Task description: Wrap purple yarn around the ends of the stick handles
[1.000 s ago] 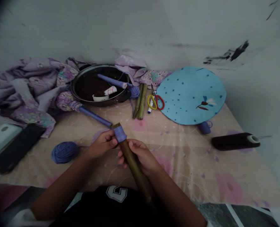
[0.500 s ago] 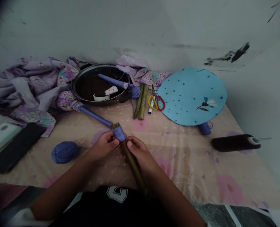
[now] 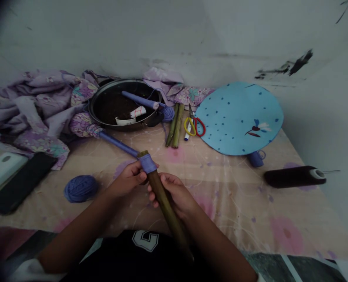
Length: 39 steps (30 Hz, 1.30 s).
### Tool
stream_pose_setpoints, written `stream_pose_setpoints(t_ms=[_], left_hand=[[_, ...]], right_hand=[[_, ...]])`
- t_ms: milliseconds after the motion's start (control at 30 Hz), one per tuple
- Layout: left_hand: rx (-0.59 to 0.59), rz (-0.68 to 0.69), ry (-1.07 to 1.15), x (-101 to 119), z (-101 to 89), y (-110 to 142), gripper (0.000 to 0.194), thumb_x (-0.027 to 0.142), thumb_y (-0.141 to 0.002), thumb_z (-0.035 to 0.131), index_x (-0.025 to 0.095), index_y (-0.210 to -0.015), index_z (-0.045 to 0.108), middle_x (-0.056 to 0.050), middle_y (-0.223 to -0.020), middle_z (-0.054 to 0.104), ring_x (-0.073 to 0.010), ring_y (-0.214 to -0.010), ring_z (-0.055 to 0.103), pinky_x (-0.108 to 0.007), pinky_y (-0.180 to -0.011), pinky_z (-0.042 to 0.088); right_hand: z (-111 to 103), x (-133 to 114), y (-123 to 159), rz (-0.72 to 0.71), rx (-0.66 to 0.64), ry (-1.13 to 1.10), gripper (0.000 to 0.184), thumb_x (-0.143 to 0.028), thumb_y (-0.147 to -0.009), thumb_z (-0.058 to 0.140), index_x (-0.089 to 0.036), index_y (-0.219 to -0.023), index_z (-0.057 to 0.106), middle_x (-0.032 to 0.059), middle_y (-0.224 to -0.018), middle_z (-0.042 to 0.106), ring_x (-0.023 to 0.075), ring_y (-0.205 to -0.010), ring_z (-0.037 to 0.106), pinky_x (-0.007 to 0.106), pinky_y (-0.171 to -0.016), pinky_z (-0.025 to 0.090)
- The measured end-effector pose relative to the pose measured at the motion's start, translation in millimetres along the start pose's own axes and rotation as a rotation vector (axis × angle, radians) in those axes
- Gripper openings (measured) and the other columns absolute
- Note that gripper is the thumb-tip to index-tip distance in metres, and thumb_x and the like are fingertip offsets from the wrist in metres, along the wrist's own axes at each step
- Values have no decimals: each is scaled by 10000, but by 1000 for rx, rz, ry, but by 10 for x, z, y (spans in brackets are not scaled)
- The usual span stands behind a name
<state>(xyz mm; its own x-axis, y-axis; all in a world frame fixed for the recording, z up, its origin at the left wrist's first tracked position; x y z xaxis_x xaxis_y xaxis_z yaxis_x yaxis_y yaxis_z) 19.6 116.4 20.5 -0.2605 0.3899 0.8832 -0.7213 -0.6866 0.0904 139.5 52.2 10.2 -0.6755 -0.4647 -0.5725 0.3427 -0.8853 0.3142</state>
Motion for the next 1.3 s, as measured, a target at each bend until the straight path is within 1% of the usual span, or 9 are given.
stream_pose_setpoints(t_ms=[233,367,433,500,600,833,967,1167,1300], left_hand=[[36,1,17,-49,-25,2,406,432,-699,725,117,-928,610,-8,-646,616,-99,-560,584,-200,-542,423],[36,58,10,-48,-8,-13,348,412,-731,703,125,-897,599,1,-630,613,-94,-549,581,-192,-534,432],[47,80,-3,-32,5,-16,347,400,-709,724,118,-871,602,-3,-643,617,-99,-582,594,-189,-554,444],[43,62,1,-27,26,-12,349,389,-703,732,115,-874,600,-13,-657,628,-112,-595,610,-199,-561,458],[-7,0,67,-47,74,6,325,378,-740,699,129,-907,574,-10,-647,634,-128,-518,615,-232,-518,473],[-47,-3,127,-70,105,24,381,379,-773,669,126,-1034,555,-2,-601,637,-135,-497,619,-228,-489,460],[-72,1,50,-25,91,20,358,402,-787,647,124,-992,555,-6,-596,627,-138,-509,612,-243,-506,461],[130,47,-254,-3,26,11,371,462,-753,653,128,-886,561,4,-650,584,-105,-573,552,-211,-541,405],[85,65,-350,-14,65,16,361,485,-800,582,132,-870,552,-6,-705,567,-120,-649,547,-226,-600,416]], right_hand=[[-15,11,-10,120,-6,-85,283,-409,-790,662,-137,-854,618,28,-692,654,81,-484,588,130,-370,454],[3,-31,-11,-42,-37,11,376,-437,-725,716,-173,-953,576,24,-759,641,120,-592,610,164,-393,493],[23,-51,-2,-141,-41,88,398,-368,-663,784,-194,-939,555,-10,-702,620,106,-552,581,166,-395,492],[37,-53,7,-178,-25,126,342,-315,-665,789,-191,-886,559,-30,-657,606,85,-498,562,156,-396,484],[39,-39,10,-148,-5,91,243,-359,-754,709,-164,-847,598,0,-715,632,85,-515,603,157,-421,499],[12,11,-2,-6,-96,-24,281,-416,-810,635,-144,-879,624,21,-716,659,95,-490,621,162,-407,503],[11,14,4,4,-104,-8,290,-425,-828,602,-140,-879,619,31,-730,658,100,-499,624,168,-406,497],[24,-12,1,-28,55,79,252,-406,-821,558,-155,-834,589,-17,-625,597,63,-359,497,156,-325,391],[7,0,5,50,88,133,331,-459,-817,469,-147,-770,567,-32,-513,534,56,-305,424,160,-310,305]])
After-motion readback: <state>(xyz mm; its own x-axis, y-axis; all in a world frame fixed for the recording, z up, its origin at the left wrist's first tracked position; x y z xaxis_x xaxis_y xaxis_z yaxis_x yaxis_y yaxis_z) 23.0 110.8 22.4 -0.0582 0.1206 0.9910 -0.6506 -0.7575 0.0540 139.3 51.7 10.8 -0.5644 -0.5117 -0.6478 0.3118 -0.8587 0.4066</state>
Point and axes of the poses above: each hand's wrist, its own y-axis away from the middle knuckle, its own z-axis out of the palm, x = y × z, the point moved 3 cm from there along -y, towards the middle knuckle
